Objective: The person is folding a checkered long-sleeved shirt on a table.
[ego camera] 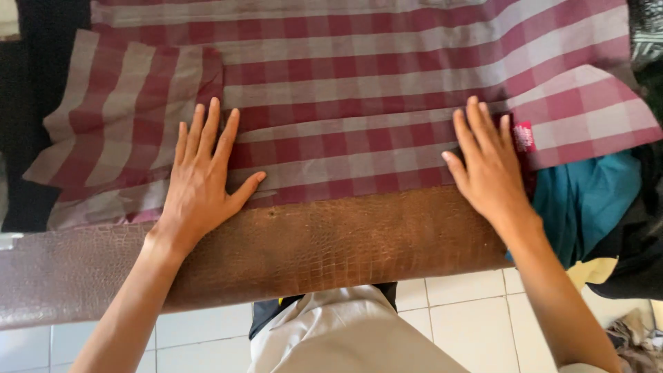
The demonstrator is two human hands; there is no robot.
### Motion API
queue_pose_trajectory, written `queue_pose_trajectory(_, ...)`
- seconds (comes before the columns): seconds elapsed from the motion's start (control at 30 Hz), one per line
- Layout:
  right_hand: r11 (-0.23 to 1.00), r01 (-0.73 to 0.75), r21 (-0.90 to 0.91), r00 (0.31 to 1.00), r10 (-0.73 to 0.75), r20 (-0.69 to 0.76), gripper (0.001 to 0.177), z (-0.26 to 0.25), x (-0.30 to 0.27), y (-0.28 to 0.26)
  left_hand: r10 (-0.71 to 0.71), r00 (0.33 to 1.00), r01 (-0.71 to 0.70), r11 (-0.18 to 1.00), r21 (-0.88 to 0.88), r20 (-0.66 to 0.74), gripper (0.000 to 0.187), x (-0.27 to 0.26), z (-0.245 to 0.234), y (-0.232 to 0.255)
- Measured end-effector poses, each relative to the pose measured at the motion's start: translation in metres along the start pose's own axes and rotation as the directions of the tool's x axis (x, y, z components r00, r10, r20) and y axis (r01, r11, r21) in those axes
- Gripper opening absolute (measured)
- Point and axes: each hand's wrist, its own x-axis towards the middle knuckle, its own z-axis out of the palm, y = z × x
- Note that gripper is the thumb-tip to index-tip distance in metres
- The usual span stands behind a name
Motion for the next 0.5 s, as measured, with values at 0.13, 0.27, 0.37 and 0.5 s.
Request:
queue_pose_trajectory(0.13, 0.979, 0.124, 0.162, 0.992, -0.128, 0.015, 0.063, -0.005, -0.001, -0.058, 0.159, 0.979, -0.164, 0.986, -0.030, -0.129, 0.073, 0.012, 0.003, 0.034)
queue_pose_trajectory(0.27, 0.915, 0.304, 0.264, 0.941, -0.332, 0.065, 0.071, 0.007, 0.009, -0.102, 0.312, 0.950, -0.310, 0.946, -0.093, 0.010, 0.079, 0.033, 0.014, 0.066)
queue_pose_trajectory(0.37, 0.906, 0.298, 0.300, 0.938, -0.336, 0.084, 0.068, 0.011, 0.010, -0.092, 0.300, 0.950, -0.301, 0.954, -0.006, 0.084, 0.080, 0.034, 0.045, 0.060)
queue_pose_trajectory(0.5, 0.955, 0.189, 0.227, 0.975, -0.211, 0.074, 0.067, 0.018, -0.002, -0.043, 0.315, 0.947, -0.314, 0.949, -0.016, 0.062, 0.080, 0.033, 0.039, 0.060)
